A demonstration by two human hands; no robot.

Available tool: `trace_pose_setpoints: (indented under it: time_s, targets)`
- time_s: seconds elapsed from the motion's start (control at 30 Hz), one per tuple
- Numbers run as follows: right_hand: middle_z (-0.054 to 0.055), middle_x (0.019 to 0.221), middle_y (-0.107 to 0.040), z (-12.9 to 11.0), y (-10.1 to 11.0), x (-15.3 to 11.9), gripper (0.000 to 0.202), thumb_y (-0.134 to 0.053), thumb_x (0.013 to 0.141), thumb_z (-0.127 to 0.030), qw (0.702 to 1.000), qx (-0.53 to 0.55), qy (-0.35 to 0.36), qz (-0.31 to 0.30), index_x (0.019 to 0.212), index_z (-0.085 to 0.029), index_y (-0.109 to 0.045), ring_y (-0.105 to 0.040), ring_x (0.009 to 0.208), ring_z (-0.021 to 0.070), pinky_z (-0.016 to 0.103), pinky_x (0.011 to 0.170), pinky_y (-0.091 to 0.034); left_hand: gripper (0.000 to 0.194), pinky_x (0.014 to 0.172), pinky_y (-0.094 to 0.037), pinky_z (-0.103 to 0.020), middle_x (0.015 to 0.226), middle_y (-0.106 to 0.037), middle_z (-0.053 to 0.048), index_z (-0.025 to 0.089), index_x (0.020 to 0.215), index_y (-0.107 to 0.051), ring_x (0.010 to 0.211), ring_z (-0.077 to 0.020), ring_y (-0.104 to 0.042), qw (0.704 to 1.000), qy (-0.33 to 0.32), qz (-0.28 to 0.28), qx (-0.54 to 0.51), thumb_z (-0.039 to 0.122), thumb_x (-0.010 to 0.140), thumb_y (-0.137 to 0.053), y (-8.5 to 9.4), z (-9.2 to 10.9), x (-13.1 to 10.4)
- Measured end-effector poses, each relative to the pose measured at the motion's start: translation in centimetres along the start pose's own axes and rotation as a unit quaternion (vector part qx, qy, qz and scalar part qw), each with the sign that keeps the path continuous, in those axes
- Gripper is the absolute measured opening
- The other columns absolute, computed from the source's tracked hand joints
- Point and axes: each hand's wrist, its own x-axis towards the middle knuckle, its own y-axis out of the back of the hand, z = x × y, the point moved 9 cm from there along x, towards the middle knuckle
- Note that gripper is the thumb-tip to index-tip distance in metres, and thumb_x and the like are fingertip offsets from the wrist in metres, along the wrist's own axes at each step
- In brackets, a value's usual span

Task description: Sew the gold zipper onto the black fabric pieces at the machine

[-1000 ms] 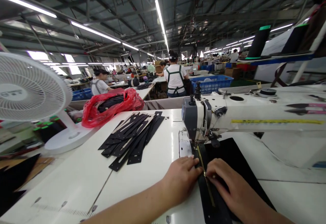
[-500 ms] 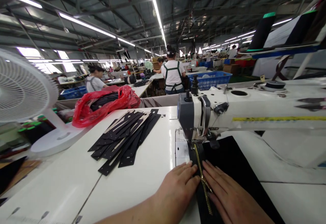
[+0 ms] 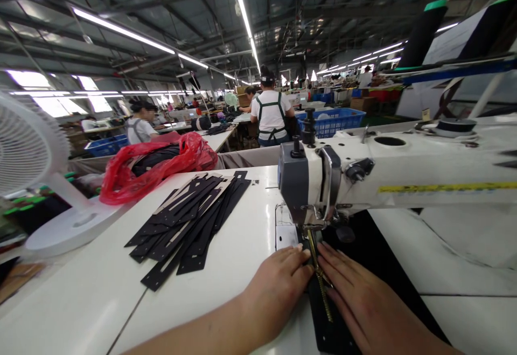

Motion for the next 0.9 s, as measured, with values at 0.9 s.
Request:
trace_pose_setpoints:
  time_s: [0.9]
  targets:
    - [0.007,0.091,-0.065,5.1,-2.7,2.5,0.022,-0.043,0.085,-0.011,0.988,0.067,-0.134,0.023,0.089,-0.019,-0.064,-0.061,0.082,0.0196,0.032,0.075,-0.049,0.020,0.087,-0.048,-0.036,0.093,-0.060,-0.010,0.012,0.102,-0.059,0.090,-0.0218,-0.057,0.997,0.042,-0.063,0.027,0.014,0.085,-0.049,-1.6,-2.5,1.1]
